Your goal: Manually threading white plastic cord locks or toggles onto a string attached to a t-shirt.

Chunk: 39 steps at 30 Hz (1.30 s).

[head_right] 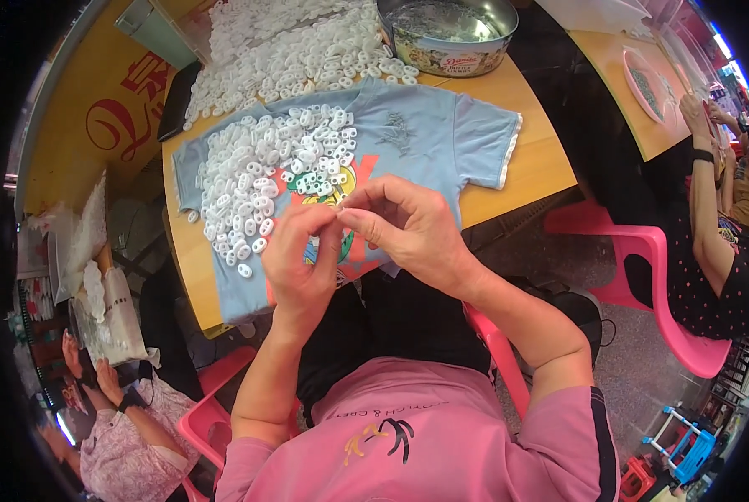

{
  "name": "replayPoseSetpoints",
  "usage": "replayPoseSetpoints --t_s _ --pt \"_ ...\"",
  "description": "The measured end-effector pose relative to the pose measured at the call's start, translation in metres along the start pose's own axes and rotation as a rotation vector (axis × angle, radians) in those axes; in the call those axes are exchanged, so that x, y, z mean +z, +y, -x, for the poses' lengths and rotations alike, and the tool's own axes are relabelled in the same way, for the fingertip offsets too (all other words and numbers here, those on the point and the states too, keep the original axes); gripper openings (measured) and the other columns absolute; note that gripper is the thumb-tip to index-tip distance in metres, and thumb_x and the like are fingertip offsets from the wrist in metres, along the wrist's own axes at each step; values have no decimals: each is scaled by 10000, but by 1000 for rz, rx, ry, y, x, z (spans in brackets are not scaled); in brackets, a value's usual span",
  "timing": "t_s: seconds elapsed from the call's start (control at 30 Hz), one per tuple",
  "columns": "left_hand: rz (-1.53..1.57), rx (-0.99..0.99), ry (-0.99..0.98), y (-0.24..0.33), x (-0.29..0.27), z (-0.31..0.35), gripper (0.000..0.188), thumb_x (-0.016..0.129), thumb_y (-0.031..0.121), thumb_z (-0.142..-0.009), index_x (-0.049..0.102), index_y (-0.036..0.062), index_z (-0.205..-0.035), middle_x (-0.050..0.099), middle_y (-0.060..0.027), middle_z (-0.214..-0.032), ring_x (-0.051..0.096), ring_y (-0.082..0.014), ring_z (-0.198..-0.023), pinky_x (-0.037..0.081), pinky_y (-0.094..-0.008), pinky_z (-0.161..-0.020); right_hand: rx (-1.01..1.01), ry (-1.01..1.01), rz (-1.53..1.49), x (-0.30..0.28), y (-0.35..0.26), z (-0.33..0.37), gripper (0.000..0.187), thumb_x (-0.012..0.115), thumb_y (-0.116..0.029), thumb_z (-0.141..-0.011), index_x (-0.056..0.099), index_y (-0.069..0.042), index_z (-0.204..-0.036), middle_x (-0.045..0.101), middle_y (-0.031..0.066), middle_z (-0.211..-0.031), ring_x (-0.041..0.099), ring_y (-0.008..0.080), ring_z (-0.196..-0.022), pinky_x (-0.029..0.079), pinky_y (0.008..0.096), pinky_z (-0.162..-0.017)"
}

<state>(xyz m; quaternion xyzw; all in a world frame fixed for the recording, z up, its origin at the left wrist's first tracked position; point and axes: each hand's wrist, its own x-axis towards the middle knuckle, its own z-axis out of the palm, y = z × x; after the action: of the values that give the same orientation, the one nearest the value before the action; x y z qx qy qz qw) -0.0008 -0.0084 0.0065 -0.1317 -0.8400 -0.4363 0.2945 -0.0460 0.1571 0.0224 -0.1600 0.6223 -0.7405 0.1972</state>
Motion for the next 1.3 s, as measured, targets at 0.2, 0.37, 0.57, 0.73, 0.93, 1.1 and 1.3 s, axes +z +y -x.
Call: replayPoseSetpoints --t_s 0.2,0.37,0.57,0.73,0.93,1.1,1.3 --pt "428 -389 -71 8 5 4 150 630 -33 -890 626 1 -1036 629 -80 -918 637 -123 -767 516 -250 -631 -27 4 -21 -7 -2 2 154 624 -52 -932 621 28 -1064 627 45 -992 600 78 -847 500 225 -713" --pt "728 -606 -30 14 10 -1 124 614 -26 -907 642 -6 -1026 629 -74 -940 633 -108 -765 519 -229 -644 -93 -7 48 -10 -5 0 129 607 -27 -928 610 32 -1043 590 65 -1022 588 95 -853 490 230 -676" --pt "478 -422 4 14 15 -2 123 650 -34 -871 657 -11 -991 648 -93 -924 641 -147 -776 518 -256 -656 -155 80 241 -9 -2 -1 129 623 -56 -930 599 21 -1031 590 47 -984 585 80 -797 483 218 -662" --pt "223 -193 -34 9 14 -3 135 653 0 -895 665 -19 -1028 641 -93 -967 636 -137 -836 520 -248 -724 -38 64 80 -14 1 -4 118 617 -64 -939 601 12 -1028 601 29 -936 582 70 -756 479 204 -657" --pt "880 -673 72 15 15 -3 142 642 47 -924 612 -12 -1050 652 -53 -967 624 -85 -792 521 -212 -687 -196 6 178 -16 5 0 137 637 0 -905 596 22 -1033 604 56 -979 597 89 -773 502 218 -693" --pt "934 -797 -93 8 6 1 160 629 106 -946 626 -13 -1054 626 -36 -968 617 -85 -784 505 -208 -682 -251 12 230 -15 6 2 141 649 22 -886 606 27 -1021 608 67 -988 619 107 -813 523 227 -718" --pt "989 -797 -185 0 4 4 133 623 82 -943 626 -5 -1044 626 -34 -955 615 -82 -800 503 -213 -696 -60 -85 240 -25 -8 4 147 647 9 -890 652 18 -1036 643 51 -935 626 105 -788 526 228 -701"
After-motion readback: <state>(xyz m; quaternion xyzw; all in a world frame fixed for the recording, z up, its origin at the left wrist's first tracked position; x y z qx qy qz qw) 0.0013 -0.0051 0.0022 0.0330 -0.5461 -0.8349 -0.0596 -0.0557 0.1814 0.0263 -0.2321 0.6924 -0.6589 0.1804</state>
